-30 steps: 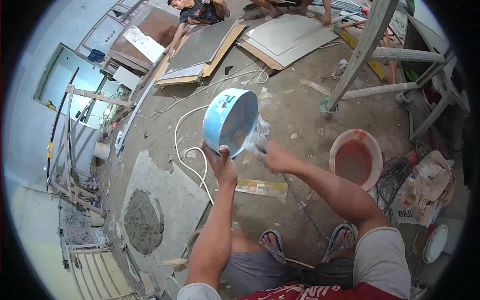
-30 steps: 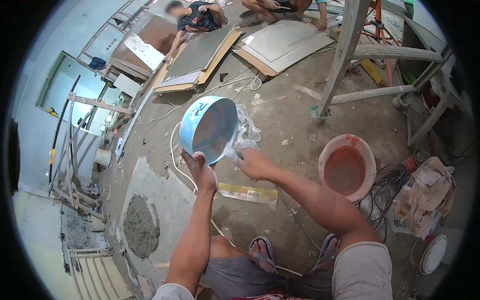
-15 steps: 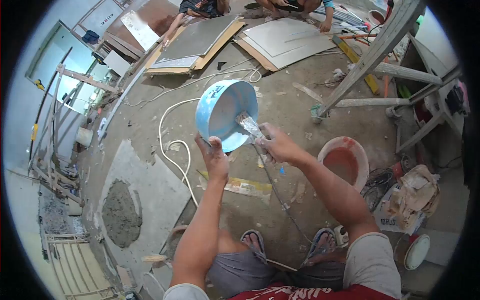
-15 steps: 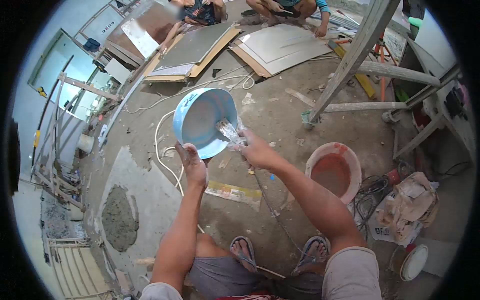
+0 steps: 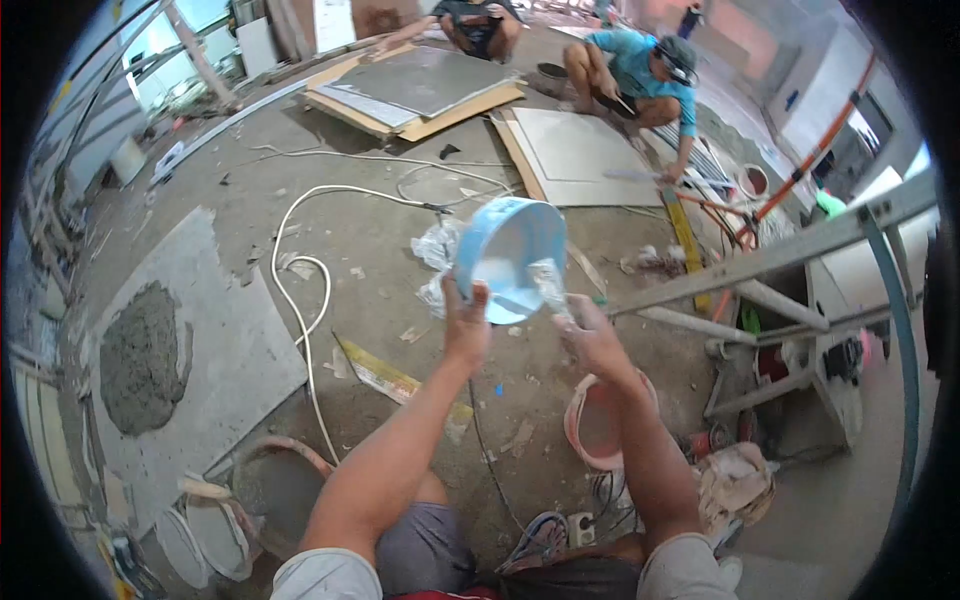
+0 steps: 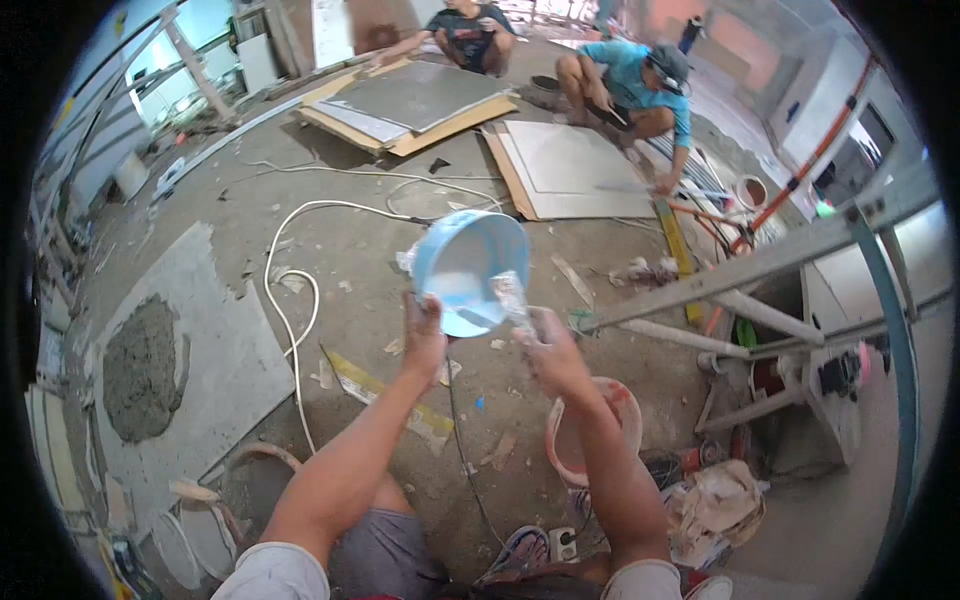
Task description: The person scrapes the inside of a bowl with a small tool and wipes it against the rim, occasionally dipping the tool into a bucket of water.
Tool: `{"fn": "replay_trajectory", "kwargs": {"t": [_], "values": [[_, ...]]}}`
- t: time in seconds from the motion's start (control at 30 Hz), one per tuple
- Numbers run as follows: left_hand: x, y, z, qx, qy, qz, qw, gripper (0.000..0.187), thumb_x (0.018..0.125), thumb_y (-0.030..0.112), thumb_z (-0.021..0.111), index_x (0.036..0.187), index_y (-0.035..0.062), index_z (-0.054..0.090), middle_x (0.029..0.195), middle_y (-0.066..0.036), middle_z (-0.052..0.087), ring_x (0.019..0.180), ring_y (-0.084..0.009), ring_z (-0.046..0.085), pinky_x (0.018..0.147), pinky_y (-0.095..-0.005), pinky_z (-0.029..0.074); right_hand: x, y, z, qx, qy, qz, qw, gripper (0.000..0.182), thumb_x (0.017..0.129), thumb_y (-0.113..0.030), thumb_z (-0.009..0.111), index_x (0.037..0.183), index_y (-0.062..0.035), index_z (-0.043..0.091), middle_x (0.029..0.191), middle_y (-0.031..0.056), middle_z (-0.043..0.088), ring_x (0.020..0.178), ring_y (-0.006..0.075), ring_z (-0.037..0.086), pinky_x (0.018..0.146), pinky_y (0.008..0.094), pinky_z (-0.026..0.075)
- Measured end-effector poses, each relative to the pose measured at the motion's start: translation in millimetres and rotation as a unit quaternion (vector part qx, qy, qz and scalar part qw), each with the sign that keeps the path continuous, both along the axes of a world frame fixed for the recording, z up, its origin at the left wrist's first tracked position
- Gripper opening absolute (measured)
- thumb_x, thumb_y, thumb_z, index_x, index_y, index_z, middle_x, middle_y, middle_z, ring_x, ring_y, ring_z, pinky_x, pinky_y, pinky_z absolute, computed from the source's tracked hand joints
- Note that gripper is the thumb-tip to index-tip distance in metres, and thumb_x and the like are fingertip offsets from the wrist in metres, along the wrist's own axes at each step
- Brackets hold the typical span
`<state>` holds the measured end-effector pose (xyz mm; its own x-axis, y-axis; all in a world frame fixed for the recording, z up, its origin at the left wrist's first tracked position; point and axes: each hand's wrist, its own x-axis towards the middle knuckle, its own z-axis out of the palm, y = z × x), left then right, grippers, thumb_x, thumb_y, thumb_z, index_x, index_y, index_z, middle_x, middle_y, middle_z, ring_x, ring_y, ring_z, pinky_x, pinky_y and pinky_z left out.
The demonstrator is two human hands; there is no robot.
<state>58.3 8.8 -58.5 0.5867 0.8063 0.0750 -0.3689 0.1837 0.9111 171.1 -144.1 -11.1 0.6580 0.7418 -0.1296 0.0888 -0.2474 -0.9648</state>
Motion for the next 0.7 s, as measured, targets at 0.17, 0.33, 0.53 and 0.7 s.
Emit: {"fn": "replay_trajectory", "kwargs": {"t": [0.17,0.33,0.53,0.7], "values": [[10.5,-0.8,-18.4,0.091,0.039,0.006,0.995,0.088,0.085,0.074,0.049,0.134,0.0026,0.032,0.122,-0.017,0.049,0.111,-0.0252,0.049,0.097,-0.0392,0.039,-0.6,-12.9,25.5,-0.018,0.036,-0.018,0.999,0.040,0.095,-0.016,0.059,0.128,0.0017,0.046,0.078,0.0028,0.054,0.058,0.0101,0.051,0.047,0.0280,0.043],[34.8,-11.6,-85.3,0.124,0.145,0.044,0.981,0.098,0.085,0.079,0.040,0.139,-0.0025,0.029,0.129,-0.022,0.048,0.120,-0.0316,0.048,0.103,-0.0405,0.035,-4.7,-43.1,23.1,-0.019,0.028,-0.081,0.996,0.041,0.094,-0.017,0.061,0.128,0.0023,0.046,0.081,0.0036,0.057,0.059,0.0087,0.052,0.049,0.0260,0.043],[17.2,-28.7,-25.7,0.081,0.066,-0.190,0.976,0.097,0.087,0.076,0.039,0.147,0.0024,0.021,0.140,-0.019,0.040,0.129,-0.0284,0.042,0.107,-0.0394,0.034,-27.9,-66.1,23.1,-0.058,0.081,-0.157,0.983,0.044,0.096,-0.026,0.061,0.128,0.0000,0.048,0.082,0.0038,0.058,0.066,0.0094,0.055,0.055,0.0272,0.045],[19.5,-28.7,-82.8,0.093,0.107,-0.158,0.977,0.084,0.093,0.071,0.035,0.138,0.0004,0.034,0.129,-0.017,0.047,0.122,-0.0263,0.043,0.108,-0.0397,0.029,-21.6,-69.0,-7.5,-0.066,-0.028,-0.198,0.978,0.047,0.092,-0.038,0.064,0.113,0.0035,0.054,0.092,0.0161,0.064,0.081,0.0231,0.063,0.071,0.0369,0.049]]}}
